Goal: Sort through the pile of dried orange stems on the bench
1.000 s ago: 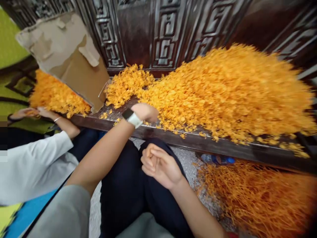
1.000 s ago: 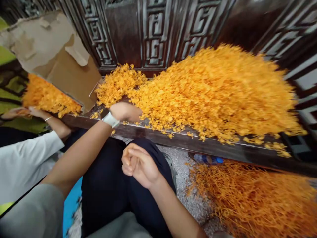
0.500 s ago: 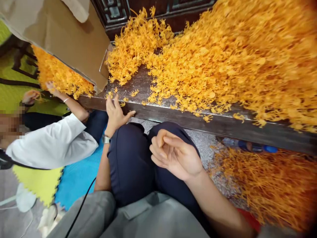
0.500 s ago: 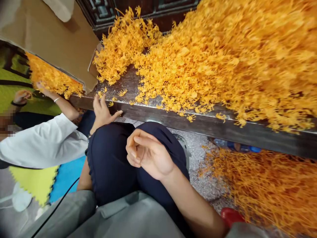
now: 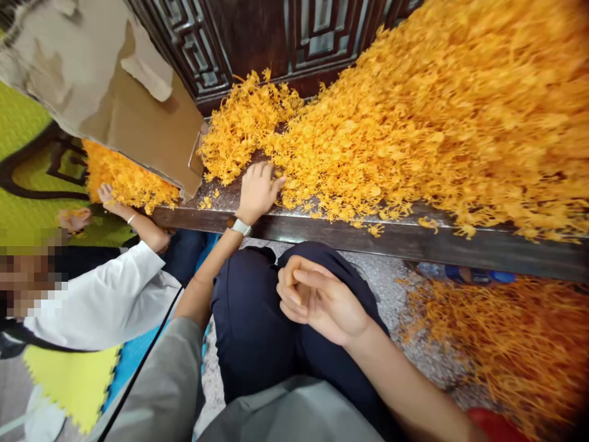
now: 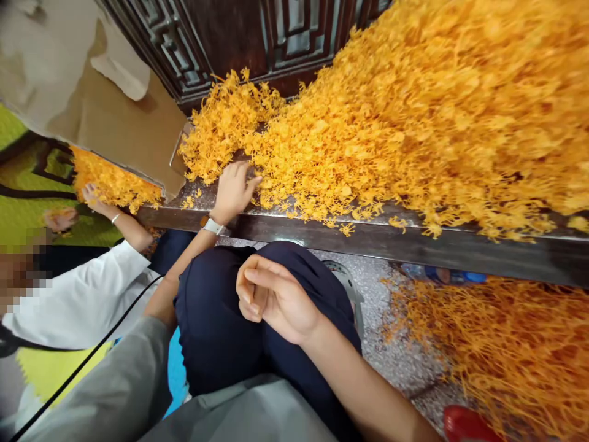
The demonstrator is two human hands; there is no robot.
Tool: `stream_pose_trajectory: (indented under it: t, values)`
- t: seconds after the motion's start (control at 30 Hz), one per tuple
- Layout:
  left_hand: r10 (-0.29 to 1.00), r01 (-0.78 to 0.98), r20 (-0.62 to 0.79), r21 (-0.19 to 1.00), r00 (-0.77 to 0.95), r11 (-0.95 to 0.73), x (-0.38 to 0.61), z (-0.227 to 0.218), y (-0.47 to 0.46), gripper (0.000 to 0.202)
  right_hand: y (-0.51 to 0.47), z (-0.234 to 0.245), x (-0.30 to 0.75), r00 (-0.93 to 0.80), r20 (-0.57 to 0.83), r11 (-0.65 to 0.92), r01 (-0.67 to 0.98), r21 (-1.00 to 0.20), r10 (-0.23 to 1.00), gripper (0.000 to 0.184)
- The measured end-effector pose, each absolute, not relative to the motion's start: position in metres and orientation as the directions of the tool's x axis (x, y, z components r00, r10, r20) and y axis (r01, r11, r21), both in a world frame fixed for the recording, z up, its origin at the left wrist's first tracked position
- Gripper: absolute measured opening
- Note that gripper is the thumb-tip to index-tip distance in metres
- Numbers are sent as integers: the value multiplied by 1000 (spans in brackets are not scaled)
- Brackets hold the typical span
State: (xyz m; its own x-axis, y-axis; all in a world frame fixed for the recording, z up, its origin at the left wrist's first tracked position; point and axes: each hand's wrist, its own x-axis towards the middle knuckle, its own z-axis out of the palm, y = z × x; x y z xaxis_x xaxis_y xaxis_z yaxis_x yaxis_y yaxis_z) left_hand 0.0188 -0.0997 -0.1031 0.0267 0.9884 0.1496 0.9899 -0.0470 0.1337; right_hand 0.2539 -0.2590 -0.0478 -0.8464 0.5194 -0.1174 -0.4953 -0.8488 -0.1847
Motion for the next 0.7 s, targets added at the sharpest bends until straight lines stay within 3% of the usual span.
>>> stream_pose_trajectory:
  t: [0.13,0.23,0.37,0.5,0.6,0.7]
  values:
    - [983,981,179,196,-46,10,0,-71,-74,60,-258,-49,253,-851,-99,-851,-497,-168,516,11]
    - [980,984,198,176,-24,-11,-18,-60,-61,61,-256,-50,253,-858,-82,-858,-493,-144,507,11]
    - [934,990,335,105,-125,94,-48,-65,-51,41,-254,-52,255,-866,-33,-863,-493,-107,499,11]
    - [925,968,284,47,-251,248,-64,-77,-33,48,-253,-56,257,-874,25,-872,-486,-57,485,12]
    - [915,965,308,56,-260,256,-59,-81,-13,55,-252,-59,257,-880,43,-880,-474,-33,472,12]
    - [943,977,256,97,-211,192,-49,-78,8,34,-252,-59,256,-884,49,-883,-467,-34,466,12]
